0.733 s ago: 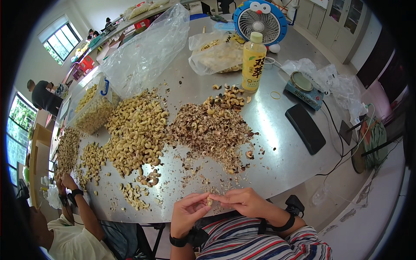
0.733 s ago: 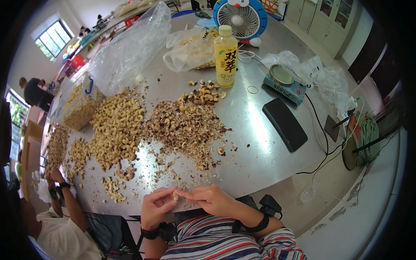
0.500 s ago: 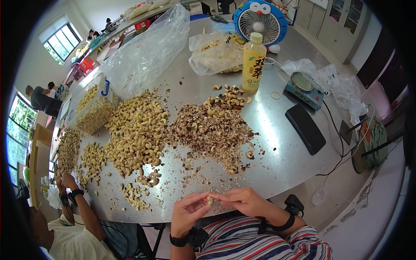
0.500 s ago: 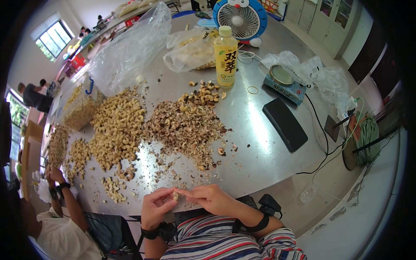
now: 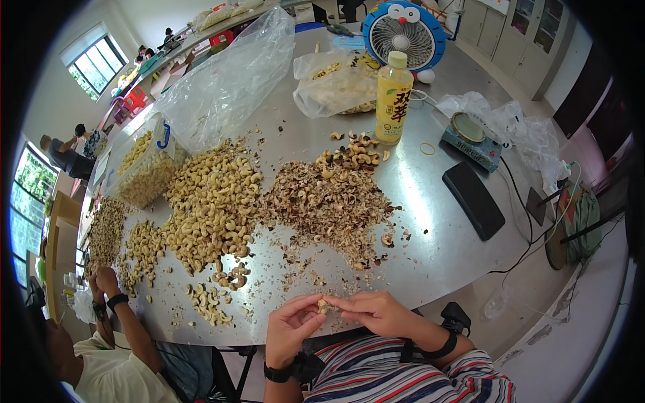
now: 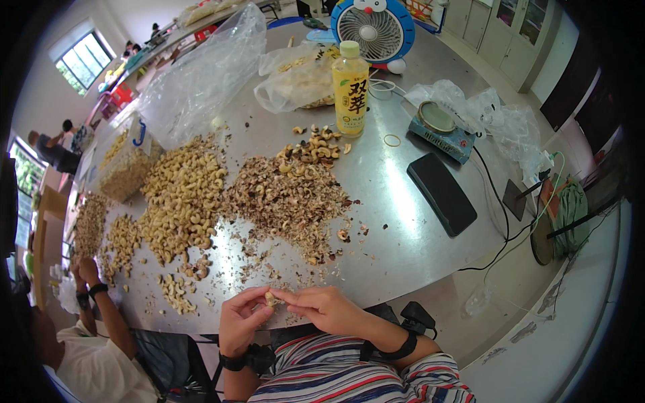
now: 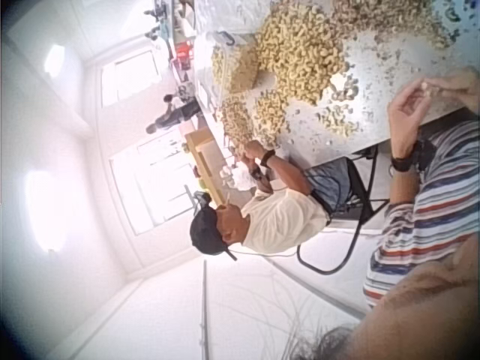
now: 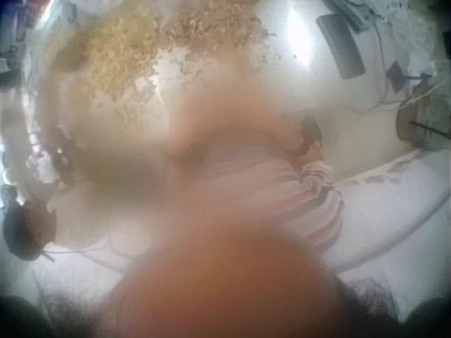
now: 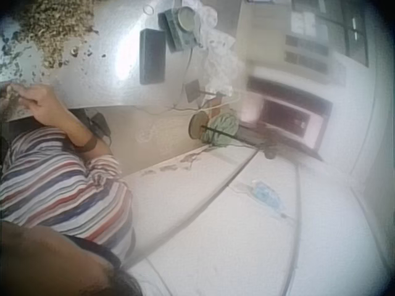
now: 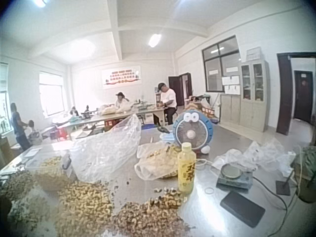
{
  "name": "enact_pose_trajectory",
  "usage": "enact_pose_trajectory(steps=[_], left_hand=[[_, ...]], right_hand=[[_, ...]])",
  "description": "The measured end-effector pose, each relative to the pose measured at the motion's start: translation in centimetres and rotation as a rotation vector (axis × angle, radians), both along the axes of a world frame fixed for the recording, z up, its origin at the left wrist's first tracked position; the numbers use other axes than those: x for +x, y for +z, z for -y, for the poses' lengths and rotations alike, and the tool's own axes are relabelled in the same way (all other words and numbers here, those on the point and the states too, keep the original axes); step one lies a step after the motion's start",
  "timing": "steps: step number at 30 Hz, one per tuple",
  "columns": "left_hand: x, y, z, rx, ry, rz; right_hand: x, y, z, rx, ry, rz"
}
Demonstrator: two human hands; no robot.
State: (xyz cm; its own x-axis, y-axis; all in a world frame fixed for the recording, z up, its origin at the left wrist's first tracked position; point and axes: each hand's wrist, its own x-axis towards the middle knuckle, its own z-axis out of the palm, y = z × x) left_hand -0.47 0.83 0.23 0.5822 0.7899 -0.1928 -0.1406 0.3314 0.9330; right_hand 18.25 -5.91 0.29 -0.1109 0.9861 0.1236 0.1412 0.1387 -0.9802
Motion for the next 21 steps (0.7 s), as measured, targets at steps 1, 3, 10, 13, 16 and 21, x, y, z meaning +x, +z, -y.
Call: enact_pose_trajectory(steps=[1, 3, 10, 13, 16, 21], left_hand=[[0.0, -0.03, 0.0, -0.003, 0.0, -0.001], [0.0, -0.06, -0.01, 0.004, -0.002, -0.001], [0.13, 0.13, 0.01, 0.029, 0.001, -0.002], [0.04, -0.07, 0.0, 0.023, 0.003, -0.005], [0.0, -0.07, 0.02, 0.031, 0.003, -0.013], [0.04, 0.14, 0.19, 0.028, 0.009, -0.001]], right_hand=[[0.0, -0.07, 0.02, -0.003, 0.004, 0.012], [-0.01, -0.14, 0.04, -0.007, 0.009, 0.024], [-0.13, -0.76, 0.12, 0.027, 0.004, 0.038], [-0.14, -0.81, 0.14, 0.014, 0.013, 0.046], [-0.21, -0.92, 0.17, 0.009, 0.013, 0.043], [-0.39, -1.02, 0.24, 0.034, 0.006, 0.053]])
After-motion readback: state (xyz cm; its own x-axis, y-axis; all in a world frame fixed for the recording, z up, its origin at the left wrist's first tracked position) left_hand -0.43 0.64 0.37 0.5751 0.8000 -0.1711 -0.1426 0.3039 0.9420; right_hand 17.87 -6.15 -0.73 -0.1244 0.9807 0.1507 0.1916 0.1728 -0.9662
